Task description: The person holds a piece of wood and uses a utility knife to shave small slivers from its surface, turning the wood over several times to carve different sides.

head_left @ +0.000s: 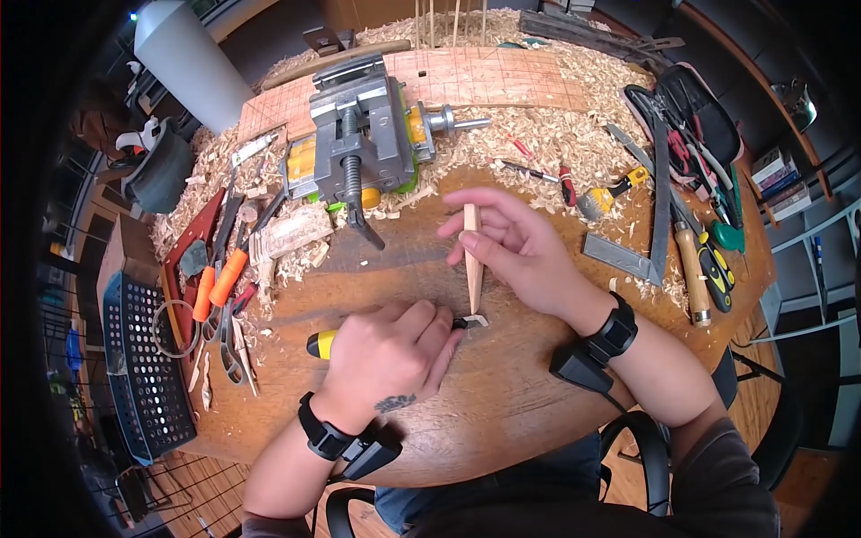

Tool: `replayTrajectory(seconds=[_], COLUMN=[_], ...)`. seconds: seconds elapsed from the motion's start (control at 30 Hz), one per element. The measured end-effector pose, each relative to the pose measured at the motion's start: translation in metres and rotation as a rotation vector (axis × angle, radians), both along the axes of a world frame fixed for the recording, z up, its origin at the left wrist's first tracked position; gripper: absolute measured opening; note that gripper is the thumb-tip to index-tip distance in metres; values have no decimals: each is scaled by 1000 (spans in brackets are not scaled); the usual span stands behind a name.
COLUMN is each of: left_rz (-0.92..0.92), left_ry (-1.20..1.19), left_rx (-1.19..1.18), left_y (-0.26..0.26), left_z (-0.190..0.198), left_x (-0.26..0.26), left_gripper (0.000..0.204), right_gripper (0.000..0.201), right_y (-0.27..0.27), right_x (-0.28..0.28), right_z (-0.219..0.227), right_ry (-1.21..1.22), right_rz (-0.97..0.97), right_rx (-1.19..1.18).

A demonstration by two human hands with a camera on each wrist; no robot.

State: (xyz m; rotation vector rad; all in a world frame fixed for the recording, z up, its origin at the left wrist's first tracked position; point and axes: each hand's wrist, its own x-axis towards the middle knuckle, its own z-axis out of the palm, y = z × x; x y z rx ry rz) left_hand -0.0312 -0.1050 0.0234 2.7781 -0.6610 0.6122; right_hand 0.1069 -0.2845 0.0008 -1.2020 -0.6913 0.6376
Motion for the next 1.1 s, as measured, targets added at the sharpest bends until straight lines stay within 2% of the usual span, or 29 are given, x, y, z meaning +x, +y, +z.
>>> replayTrajectory(seconds=[0.1, 0.17, 0.27, 0.5, 0.63, 0.7, 0.8, 1.07, 1.1], left_rz=[-2, 76, 97, -32, -22, 64, 92, 64, 64], left_ry=[-24, -73, -101, -17, -26, -57, -81, -68, -69], left_rx=[-66, -89, -107, -8, -53, -104, -131, -134, -139], left_y=[0, -1, -2, 1, 6, 6, 4, 0, 0], left_z=[1, 5, 1, -2, 3, 4, 3, 2, 1], left_x=[4, 8, 12, 3, 6, 7, 10, 13, 13], left_gripper=[15, 15, 15, 18, 18, 18, 18, 20, 20], right_gripper=[42, 42, 42, 42, 43, 43, 44, 38, 38], right_y=[0, -1, 0, -3, -4, -3, -3, -3, -3], right_x=[-1, -1, -2, -2, 0, 2, 1, 2, 3], right_z=[1, 2, 3, 9, 6, 0, 0, 3, -2], right_ry=[-5, -7, 11, 5, -7, -20, -15, 15, -52], right_rz=[-9, -13, -14, -6, 49, 63, 77, 65, 64], right_rx=[-10, -18, -33, -85, -47, -27, -9, -45, -26])
